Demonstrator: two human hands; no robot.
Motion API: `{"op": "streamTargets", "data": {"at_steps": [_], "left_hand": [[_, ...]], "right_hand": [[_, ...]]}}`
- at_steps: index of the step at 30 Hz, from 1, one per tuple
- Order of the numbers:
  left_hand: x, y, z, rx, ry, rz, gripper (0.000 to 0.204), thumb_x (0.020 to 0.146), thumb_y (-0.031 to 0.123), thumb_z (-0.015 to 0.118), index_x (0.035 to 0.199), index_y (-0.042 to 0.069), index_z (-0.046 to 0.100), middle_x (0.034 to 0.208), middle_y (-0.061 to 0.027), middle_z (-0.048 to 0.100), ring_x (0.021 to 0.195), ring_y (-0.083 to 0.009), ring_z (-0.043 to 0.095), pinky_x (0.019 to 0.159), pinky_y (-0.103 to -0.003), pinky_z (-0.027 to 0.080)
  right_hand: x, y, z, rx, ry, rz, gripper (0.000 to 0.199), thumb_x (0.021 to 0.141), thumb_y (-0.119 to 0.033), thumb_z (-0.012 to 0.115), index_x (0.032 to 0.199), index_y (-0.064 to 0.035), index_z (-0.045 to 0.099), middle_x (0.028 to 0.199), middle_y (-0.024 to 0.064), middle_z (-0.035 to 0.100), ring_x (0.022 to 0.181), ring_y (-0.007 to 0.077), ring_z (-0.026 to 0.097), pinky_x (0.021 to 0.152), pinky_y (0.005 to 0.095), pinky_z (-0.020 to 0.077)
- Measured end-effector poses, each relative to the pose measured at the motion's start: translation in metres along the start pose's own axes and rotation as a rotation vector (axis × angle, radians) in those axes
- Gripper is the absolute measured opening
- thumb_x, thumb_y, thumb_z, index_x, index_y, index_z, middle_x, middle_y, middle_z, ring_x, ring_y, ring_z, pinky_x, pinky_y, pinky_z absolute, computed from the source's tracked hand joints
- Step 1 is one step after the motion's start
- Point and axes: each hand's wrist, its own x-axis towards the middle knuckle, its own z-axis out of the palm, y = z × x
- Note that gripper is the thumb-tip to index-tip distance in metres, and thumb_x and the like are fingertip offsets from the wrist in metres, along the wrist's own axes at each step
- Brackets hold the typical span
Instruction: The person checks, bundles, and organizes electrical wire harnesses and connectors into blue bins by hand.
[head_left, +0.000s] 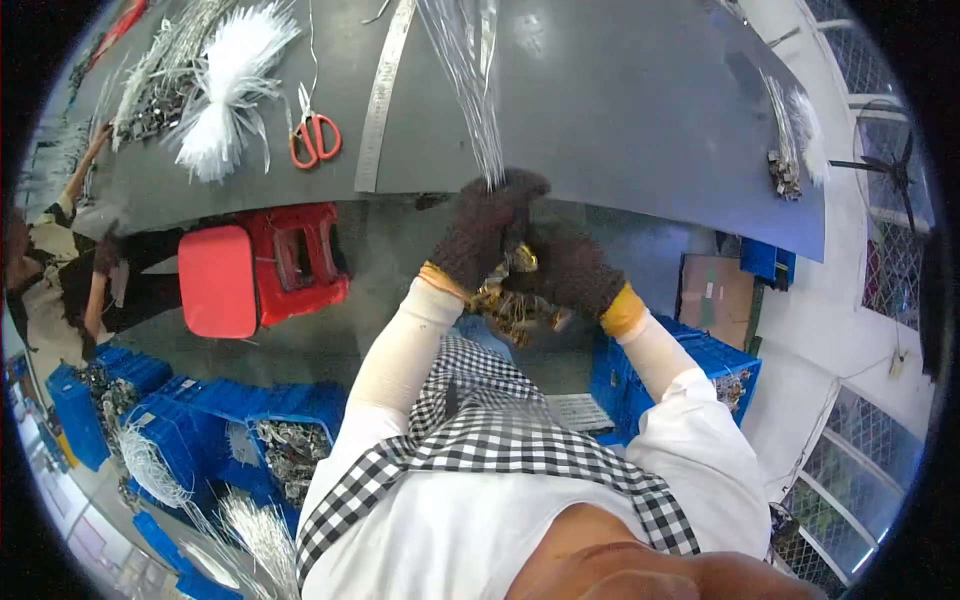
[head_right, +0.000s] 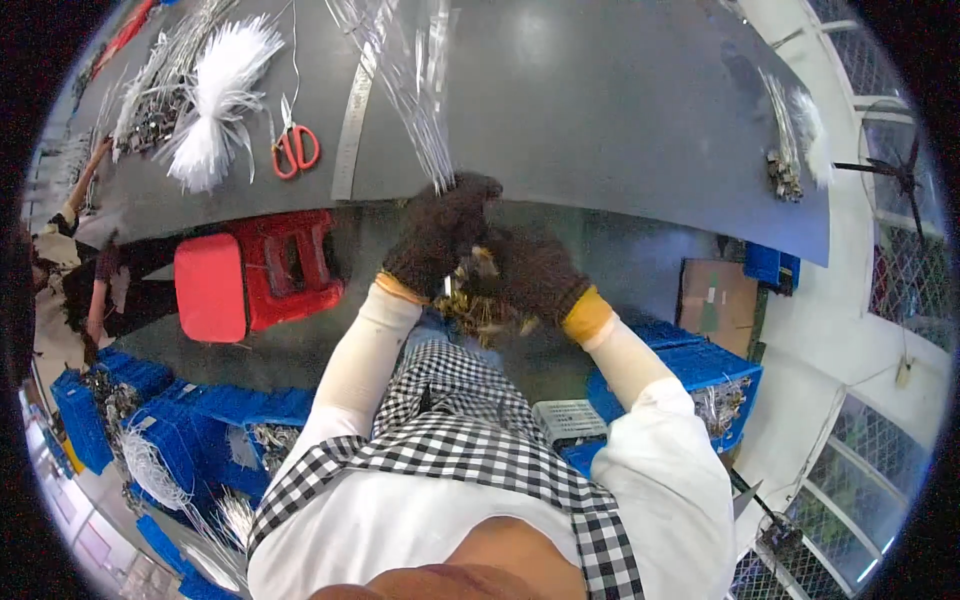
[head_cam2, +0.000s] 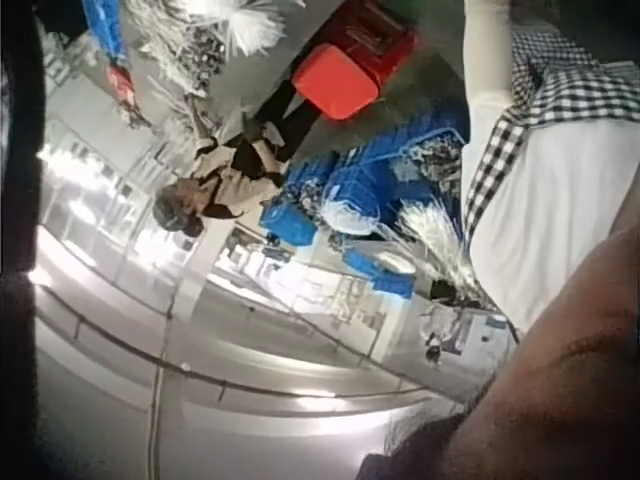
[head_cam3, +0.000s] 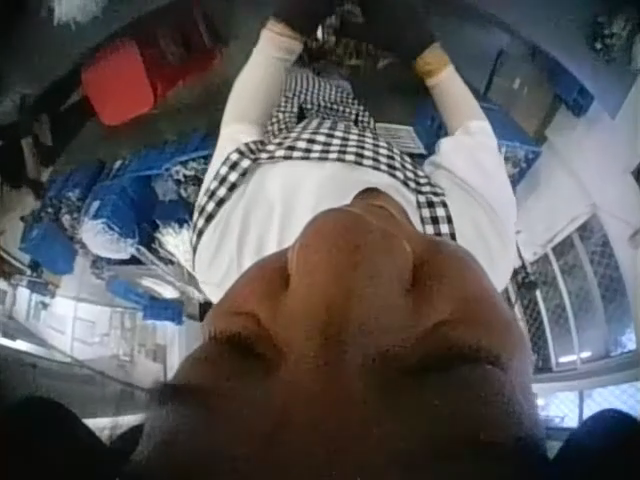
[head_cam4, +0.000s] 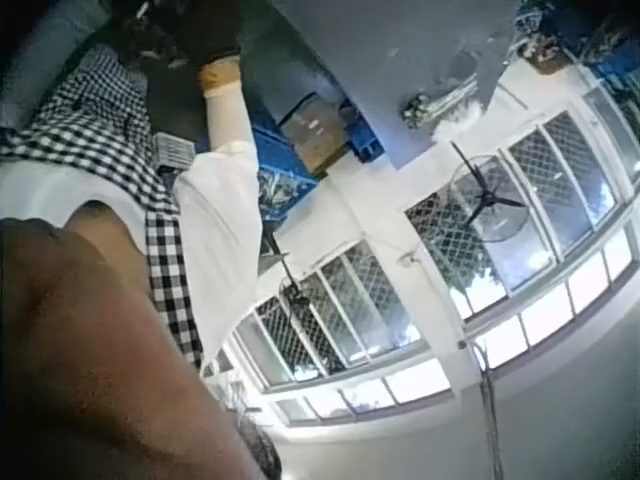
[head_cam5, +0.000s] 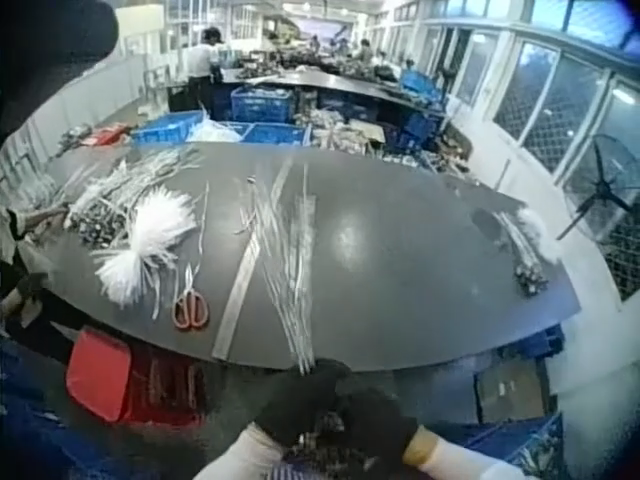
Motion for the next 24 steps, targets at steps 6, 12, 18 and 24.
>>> {"op": "streamTargets", "data": {"at_steps": [6,12,18,24], "left_hand": [[0.045,0.017,0.005,-0.607,0.147,-0.233,0.031,0.098,0.023,0.063,0.120,0.001,0.066,0.087,-0.0083,0.059,0.072,-0.0163,0.064,0.076,-0.036,0.061],[0.019,-0.164,0.041,-0.362,0.176,-0.787,0.032,0.092,0.030,0.073,0.106,0.001,0.068,0.098,-0.0103,0.068,0.077,-0.0215,0.064,0.069,-0.032,0.058],[0.050,0.048,-0.004,0.039,-0.291,-0.179,0.047,0.094,0.038,0.069,0.127,0.006,0.061,0.110,-0.0142,0.070,0.098,-0.0282,0.068,0.084,-0.041,0.055],[0.023,0.001,-0.011,0.721,-0.088,0.200,0.043,0.095,0.027,0.063,0.132,0.005,0.058,0.117,-0.0237,0.066,0.103,-0.0412,0.067,0.087,-0.047,0.055]], "right_hand": [[0.022,-0.001,0.024,0.109,0.529,0.038,0.049,0.095,-0.037,0.064,0.131,-0.0030,0.061,0.127,0.0253,0.064,0.115,0.0419,0.062,0.099,0.0495,0.0487],[0.067,0.068,0.144,0.205,0.468,-0.048,0.048,0.098,-0.035,0.056,0.133,-0.0011,0.058,0.127,0.0271,0.062,0.117,0.0445,0.059,0.099,0.0483,0.0480],[0.003,0.038,0.024,-0.743,0.864,-0.292,0.057,0.093,-0.030,0.067,0.141,-0.0030,0.052,0.143,0.0193,0.054,0.125,0.0382,0.057,0.108,0.0470,0.0438],[0.056,0.006,0.007,-0.147,0.753,-0.018,0.050,0.097,-0.028,0.061,0.136,0.0019,0.054,0.134,0.0216,0.062,0.126,0.0378,0.058,0.107,0.0435,0.0471]]}}
